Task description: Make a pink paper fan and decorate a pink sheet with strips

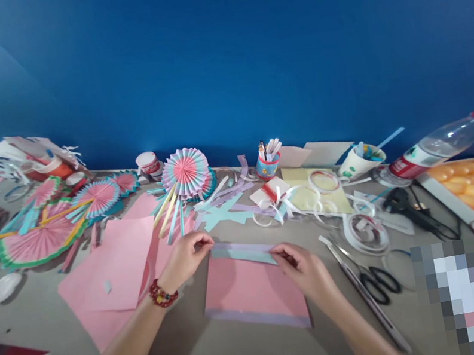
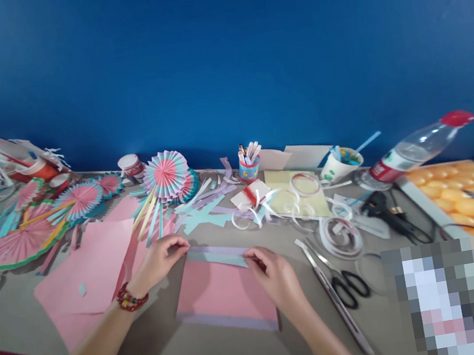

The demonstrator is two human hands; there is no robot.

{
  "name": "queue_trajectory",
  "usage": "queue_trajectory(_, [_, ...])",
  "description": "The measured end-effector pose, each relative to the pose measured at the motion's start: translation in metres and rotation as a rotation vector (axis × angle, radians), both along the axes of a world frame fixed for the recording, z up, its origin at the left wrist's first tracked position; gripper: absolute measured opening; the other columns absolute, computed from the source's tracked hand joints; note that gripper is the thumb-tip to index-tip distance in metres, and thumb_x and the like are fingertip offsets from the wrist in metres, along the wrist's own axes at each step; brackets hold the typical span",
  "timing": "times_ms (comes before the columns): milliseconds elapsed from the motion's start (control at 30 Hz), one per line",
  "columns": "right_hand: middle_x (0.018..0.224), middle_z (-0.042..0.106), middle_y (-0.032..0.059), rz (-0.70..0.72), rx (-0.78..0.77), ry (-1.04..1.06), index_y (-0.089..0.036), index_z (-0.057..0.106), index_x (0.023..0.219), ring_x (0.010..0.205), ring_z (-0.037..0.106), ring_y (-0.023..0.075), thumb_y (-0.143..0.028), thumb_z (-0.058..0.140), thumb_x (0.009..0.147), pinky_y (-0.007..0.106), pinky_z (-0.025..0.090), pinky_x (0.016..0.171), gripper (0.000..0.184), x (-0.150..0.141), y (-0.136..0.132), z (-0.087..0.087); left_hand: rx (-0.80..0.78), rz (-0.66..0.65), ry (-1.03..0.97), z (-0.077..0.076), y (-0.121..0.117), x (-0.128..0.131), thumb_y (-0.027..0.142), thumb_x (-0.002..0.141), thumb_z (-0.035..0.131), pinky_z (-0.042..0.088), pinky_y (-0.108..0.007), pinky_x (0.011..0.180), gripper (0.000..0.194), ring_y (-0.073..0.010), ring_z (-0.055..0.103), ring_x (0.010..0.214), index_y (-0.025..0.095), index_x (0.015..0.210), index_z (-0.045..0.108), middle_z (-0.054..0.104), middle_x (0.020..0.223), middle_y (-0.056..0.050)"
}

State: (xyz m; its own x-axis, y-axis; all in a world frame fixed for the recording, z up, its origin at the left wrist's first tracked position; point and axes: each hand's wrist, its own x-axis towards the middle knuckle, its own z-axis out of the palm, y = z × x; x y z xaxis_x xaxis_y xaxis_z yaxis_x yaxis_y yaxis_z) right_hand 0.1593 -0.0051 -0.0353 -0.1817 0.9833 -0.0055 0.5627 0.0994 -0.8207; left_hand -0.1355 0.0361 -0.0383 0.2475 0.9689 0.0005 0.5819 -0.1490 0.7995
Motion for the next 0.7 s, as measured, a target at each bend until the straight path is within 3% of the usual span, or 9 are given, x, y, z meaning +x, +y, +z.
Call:
queue_trajectory(200, [0.082,0.071,0.0028,0.027,-0.007,-0.001,-0.022,0.067,0.087,0.071,0.063,0.0171,-0.031,0.048,0.090,0.023,0.046,0.063,0.021,0.000,-0.002,-0.004,0.048,-0.030,0.016,0.003,-0.008,-0.002,0.023,0.090,0.052,0.048,-0.025,0.069,0.011,-0.0165,0.061,0.080,0.019,0.085,0.061,0.064,0.088,-0.003])
queue_trajectory(333, [0.086,0.071,0.0030,0.054,0.013,0.019,-0.023,0.068,0.092,0.076,0.063,0.0177,-0.030,0.048,0.092,0.024,0.046,0.067,0.021,0.001,-0.003,-0.004,0.047,-0.086,0.061,0.002,-0.012,-0.003,0.021,0.088,0.056,0.049,-0.026,0.073,0.011,-0.0167,0.062,0.081,0.020,0.097,0.062,0.063,0.093,-0.004])
queue_trajectory(500, [0.088,0.071,0.0032,0.071,0.016,0.027,-0.024,0.069,0.093,0.077,0.063,0.0177,-0.029,0.047,0.093,0.025,0.046,0.068,0.022,0.002,-0.004,-0.002,0.039,-0.077,0.132,0.000,-0.018,-0.005,0.022,0.089,0.057,0.047,-0.027,0.071,0.008,-0.0176,0.060,0.078,0.020,0.082,0.061,0.062,0.084,-0.003])
queue_trajectory(700, [0.089,0.071,0.0029,0.072,0.009,0.026,-0.024,0.068,0.094,0.073,0.063,0.0165,-0.031,0.047,0.094,0.024,0.045,0.066,0.023,0.002,-0.006,-0.002,-0.025,-0.037,0.032,-0.002,-0.019,-0.009,0.025,0.090,0.055,0.047,-0.026,0.074,0.010,-0.0178,0.063,0.082,0.021,0.085,0.063,0.067,0.086,-0.002])
